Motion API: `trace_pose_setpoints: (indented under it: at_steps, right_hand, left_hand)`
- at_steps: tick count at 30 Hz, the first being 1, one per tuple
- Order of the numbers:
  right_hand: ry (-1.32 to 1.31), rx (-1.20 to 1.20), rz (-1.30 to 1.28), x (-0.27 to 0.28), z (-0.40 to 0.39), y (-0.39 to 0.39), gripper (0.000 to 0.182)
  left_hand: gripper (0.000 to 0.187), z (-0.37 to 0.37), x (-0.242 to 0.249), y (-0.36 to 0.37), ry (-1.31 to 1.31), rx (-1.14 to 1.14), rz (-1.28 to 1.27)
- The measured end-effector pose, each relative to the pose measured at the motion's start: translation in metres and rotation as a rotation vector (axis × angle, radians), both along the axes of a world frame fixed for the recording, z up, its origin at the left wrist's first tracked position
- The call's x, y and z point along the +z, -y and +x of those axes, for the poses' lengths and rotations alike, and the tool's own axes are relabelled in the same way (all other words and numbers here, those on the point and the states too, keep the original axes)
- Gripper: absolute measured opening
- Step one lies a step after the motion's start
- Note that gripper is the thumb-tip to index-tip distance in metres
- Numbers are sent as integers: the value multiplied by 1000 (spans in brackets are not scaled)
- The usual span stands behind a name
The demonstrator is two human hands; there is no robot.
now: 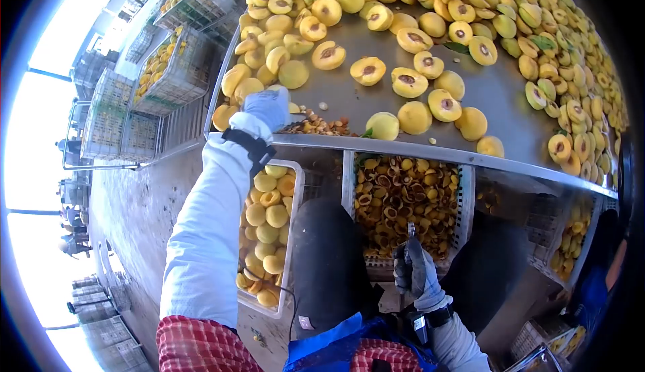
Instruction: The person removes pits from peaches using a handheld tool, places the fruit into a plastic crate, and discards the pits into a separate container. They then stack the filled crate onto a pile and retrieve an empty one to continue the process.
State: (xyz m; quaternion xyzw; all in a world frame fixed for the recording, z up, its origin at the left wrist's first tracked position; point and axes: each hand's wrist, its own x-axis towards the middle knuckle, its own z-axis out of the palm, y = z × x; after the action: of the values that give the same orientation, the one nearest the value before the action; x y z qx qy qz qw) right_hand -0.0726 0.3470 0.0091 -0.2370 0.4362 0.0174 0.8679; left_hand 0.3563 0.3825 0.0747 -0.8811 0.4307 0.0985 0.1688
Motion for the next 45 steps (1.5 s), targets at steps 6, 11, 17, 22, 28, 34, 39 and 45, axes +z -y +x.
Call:
trace_pose_setpoints:
  at_steps: [6,11,17,22,28,34,39,45]
  right_hand:
    - [73,-5,-53,10,-16,6,50]
    - [111,-29,2,6,-22,6,50]
    - [144,-48,-37,4,-23,10,48]
    - [245,-134,17,10,-26,19,48]
    - [383,-135,-227,42,-21,40,20]
    - [176,199,-1049,48,-19,29,19]
    - [197,212,-1057,46,-25,10,23]
    - [342,25,-1071,45,-29,-11,27]
  left_hand:
    - [56,-41,-7,3,322,133,4]
    - [73,-150,29,69,-106,27,-348]
    - [86,-135,8,120,-274,-5,74]
    - [73,-130,-3,105,-404,-82,-218]
    - [73,-233,10,17,-1702,409,-996]
    - [66,-314,-7,-16,-1941,737,-1306]
    - [37,-340,0,-23,-1422,664,-1375]
    - [33,-355,0,-26,-1295,621,-1456]
